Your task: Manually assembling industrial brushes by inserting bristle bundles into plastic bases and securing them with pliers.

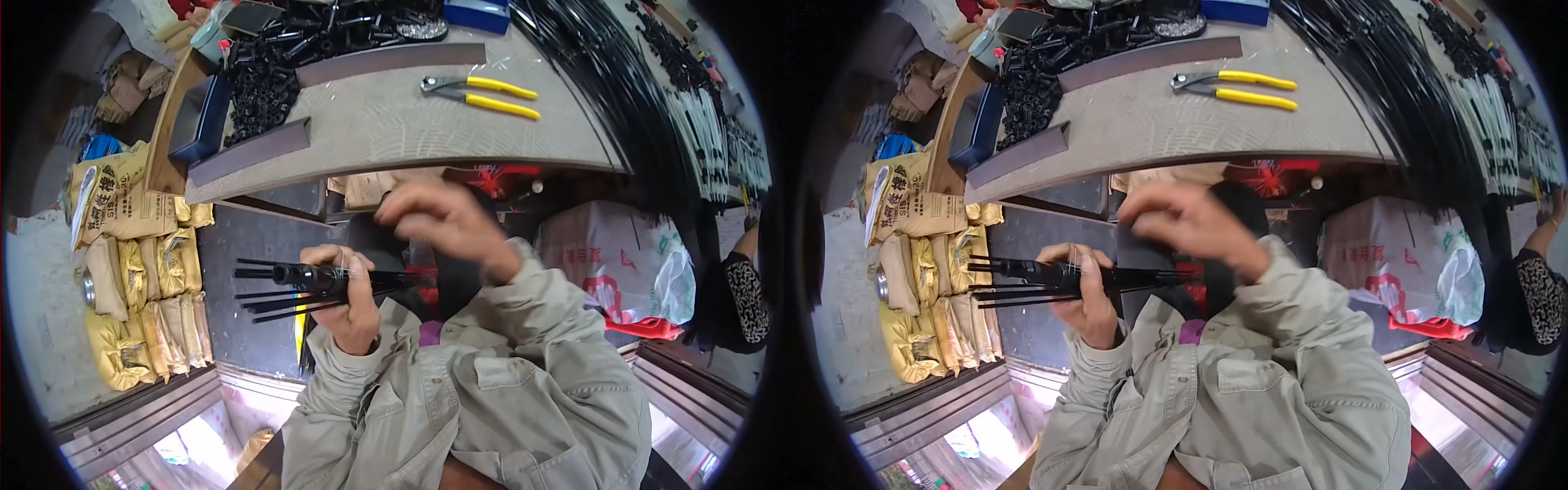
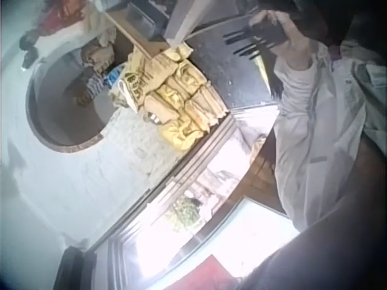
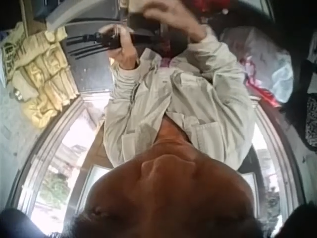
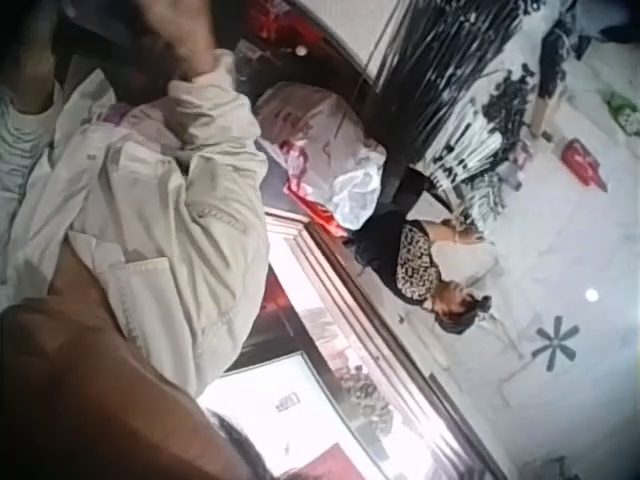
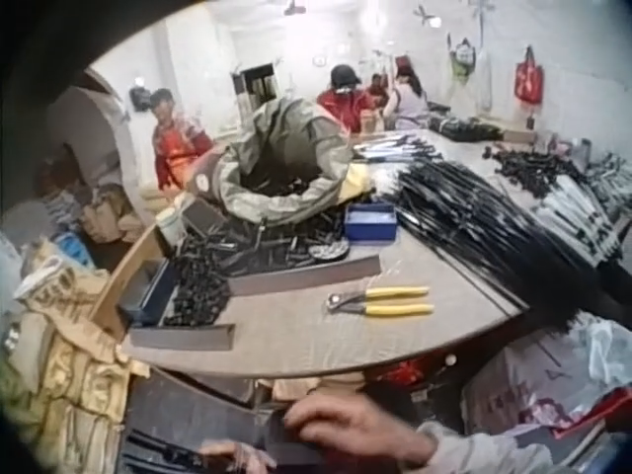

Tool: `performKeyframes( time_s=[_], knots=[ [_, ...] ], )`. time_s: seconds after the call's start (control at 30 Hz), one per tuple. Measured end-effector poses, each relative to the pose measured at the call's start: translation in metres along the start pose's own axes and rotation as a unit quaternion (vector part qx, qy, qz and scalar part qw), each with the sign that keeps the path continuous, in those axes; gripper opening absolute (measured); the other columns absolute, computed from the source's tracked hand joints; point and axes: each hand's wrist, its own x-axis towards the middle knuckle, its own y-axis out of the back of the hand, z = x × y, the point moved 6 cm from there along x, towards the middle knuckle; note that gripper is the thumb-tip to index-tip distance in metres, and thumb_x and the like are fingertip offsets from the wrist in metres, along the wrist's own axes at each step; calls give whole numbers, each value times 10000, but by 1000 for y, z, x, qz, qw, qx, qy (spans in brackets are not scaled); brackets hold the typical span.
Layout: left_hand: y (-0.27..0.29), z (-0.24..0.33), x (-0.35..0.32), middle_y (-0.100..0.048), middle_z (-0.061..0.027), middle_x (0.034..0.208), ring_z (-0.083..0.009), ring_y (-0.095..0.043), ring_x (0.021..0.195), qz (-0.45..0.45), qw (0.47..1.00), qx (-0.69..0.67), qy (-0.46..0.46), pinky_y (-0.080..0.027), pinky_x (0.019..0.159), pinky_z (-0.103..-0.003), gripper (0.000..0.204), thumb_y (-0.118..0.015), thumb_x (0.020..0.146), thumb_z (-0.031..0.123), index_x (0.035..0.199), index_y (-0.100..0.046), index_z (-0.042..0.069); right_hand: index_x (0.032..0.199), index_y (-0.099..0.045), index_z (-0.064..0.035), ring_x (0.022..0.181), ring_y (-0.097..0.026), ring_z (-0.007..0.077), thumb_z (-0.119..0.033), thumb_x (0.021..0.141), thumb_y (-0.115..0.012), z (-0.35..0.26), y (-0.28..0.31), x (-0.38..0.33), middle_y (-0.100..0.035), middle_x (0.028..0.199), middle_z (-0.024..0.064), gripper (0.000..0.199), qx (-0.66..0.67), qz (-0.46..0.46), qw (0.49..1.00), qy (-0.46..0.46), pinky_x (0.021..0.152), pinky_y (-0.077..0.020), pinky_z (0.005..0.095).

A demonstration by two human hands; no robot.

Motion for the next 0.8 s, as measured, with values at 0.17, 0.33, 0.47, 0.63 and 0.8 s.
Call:
performKeyframes(
  time_s=[0.17,0.33,0.47,0.63,0.8],
  knots=[
    [-9,-7,10,-476,-45,756,-98,-499,649,-93,993,74,0,-414,608,-220,107,-493,833,-26,921,-447,15,916,-555,-67,914,-538,277,-204,758,-641,-32,138,24,-579,960,87,225,-624,197,753,72,744,-437,347],
    [-8,-19,11,-438,-15,787,-106,-411,694,-164,984,41,50,-362,613,-236,140,-574,802,-22,882,-468,21,805,-508,-58,774,-532,250,-306,792,-609,-13,147,37,-509,766,75,268,-719,82,679,123,655,-429,357],
    [1,-12,10,-448,-65,848,-124,-487,739,-179,983,4,34,-425,672,-260,152,-527,798,-67,862,-427,27,807,-533,-51,584,-506,234,-216,839,-575,-29,139,32,-525,735,95,173,-614,153,771,70,556,-413,282],
    [5,-10,3,-442,-69,837,-119,-441,727,-199,978,22,50,-385,672,-257,189,-546,789,-59,871,-400,29,945,-596,-61,716,-534,221,-34,774,-586,-64,46,-1,-539,865,112,173,-409,14,911,51,646,-419,277],
    [4,-10,2,-433,-69,819,-117,-416,701,-208,978,18,7,-356,632,-250,176,-557,811,-11,864,-394,29,1068,-610,-158,1067,-459,189,-142,725,-652,-101,-1,-8,-466,1119,32,347,-766,-16,594,246,953,-335,388]
  ],
)
